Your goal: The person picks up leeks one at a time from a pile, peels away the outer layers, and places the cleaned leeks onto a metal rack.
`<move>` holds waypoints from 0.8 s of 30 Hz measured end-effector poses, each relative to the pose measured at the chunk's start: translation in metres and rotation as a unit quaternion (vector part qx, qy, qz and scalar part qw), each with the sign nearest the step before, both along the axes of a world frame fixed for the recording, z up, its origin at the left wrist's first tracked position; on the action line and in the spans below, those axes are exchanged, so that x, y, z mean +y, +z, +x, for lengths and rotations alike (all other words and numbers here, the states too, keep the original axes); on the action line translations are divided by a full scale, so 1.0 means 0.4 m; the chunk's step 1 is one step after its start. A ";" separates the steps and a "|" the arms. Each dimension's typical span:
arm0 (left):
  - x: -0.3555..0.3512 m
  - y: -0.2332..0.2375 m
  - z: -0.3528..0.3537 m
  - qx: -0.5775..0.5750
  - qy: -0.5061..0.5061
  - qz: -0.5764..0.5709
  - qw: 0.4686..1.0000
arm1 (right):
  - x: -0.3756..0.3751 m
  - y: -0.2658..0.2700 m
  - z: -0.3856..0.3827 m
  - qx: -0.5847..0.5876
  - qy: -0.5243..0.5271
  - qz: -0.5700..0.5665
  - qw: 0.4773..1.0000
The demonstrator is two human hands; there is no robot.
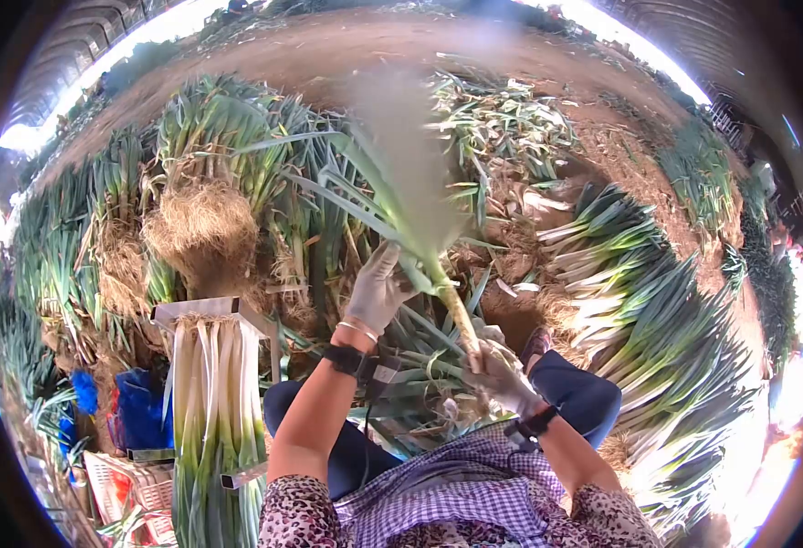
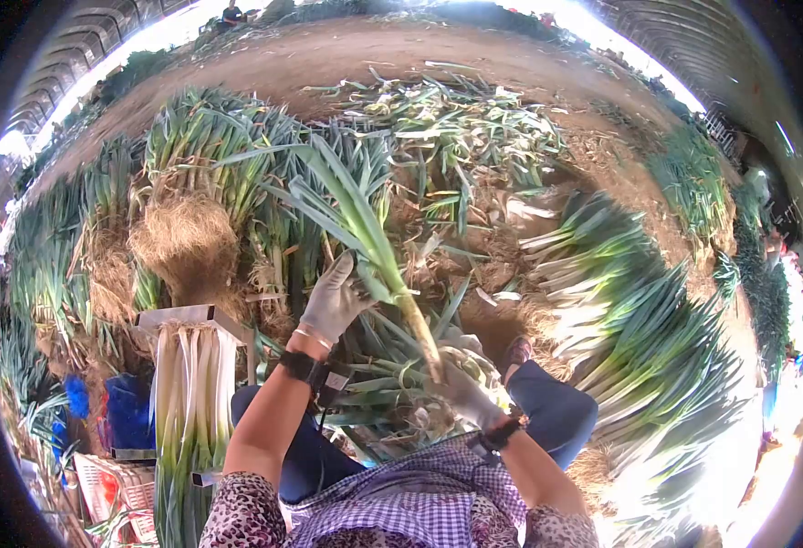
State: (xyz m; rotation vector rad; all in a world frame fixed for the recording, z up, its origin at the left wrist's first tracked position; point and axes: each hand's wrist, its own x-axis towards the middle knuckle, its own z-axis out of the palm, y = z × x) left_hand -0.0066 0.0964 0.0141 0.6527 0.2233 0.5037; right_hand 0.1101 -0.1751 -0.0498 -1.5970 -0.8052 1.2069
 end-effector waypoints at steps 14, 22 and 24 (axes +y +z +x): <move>0.092 -0.041 -0.201 0.239 0.190 0.113 0.945 | 0.311 -0.028 -0.207 -0.420 0.057 0.118 0.898; 0.093 -0.043 -0.183 0.087 0.112 -0.043 0.989 | 0.487 0.050 -0.201 0.071 -0.018 0.125 0.989; 0.090 -0.022 -0.189 0.097 0.143 -0.017 0.985 | 0.508 -0.001 -0.225 0.093 -0.026 0.178 0.979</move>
